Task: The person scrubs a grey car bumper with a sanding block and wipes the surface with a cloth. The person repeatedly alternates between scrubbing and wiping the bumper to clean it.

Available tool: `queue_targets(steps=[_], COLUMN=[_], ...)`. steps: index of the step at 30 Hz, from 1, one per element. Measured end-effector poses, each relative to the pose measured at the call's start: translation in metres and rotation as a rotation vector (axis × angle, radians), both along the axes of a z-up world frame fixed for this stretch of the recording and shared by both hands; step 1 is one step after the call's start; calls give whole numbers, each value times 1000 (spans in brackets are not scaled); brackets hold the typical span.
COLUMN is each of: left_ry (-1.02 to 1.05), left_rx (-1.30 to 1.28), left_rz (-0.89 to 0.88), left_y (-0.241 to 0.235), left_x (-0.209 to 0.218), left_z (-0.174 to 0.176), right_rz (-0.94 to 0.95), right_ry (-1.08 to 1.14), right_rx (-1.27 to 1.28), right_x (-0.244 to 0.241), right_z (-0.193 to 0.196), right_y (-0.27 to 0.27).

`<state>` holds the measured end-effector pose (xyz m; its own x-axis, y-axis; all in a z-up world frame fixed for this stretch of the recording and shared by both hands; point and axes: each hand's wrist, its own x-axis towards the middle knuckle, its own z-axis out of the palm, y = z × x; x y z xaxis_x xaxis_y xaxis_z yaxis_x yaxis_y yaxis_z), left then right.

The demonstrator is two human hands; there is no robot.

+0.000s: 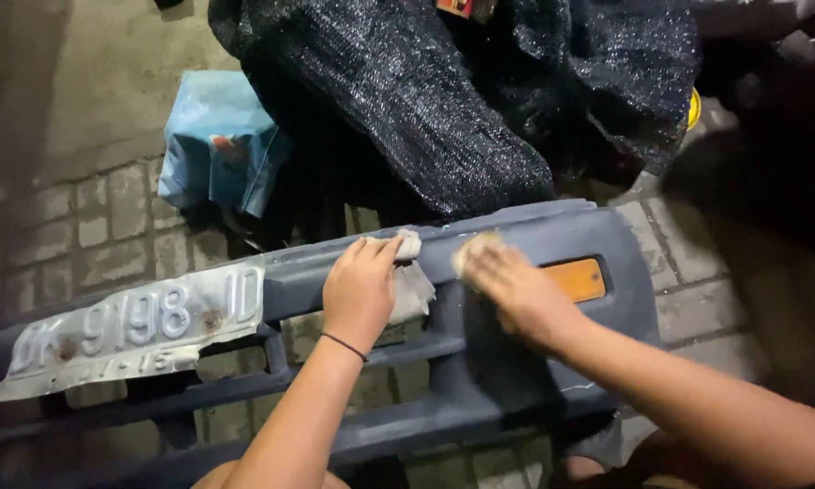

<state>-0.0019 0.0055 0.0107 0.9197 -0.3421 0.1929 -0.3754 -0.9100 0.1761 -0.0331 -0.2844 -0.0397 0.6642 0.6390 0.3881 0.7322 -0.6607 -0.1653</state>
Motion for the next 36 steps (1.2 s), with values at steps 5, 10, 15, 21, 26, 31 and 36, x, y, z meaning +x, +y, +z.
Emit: queue_targets(steps=[5, 10, 15, 21, 26, 31, 36], left_ry=[-7, 21, -124, -137, -95, -98, -82], left_rx=[-3, -48, -87, 2, 24, 33, -4], left_rz=[-10, 12, -159, -159, -63, -58, -52], left_y=[0, -1, -20, -14, -18, -19, -18], left_x=[-2, -3, -6, -7, -8, -11, -9], left_z=[6, 6, 17, -10, -1, -1, -1], right_rz=[-54, -41, -23, -83, -101, -236, -152], right_ry=[-31, -67, -67, 23, -2, 15, 13], right_rx=[71, -54, -20, -1, -12, -52, -12], right_x=[6, 5, 7, 0, 1, 2, 10], right_z=[-16, -9, 3, 9, 9, 0, 17], right_y=[-3, -7, 1, 8, 7, -9, -10])
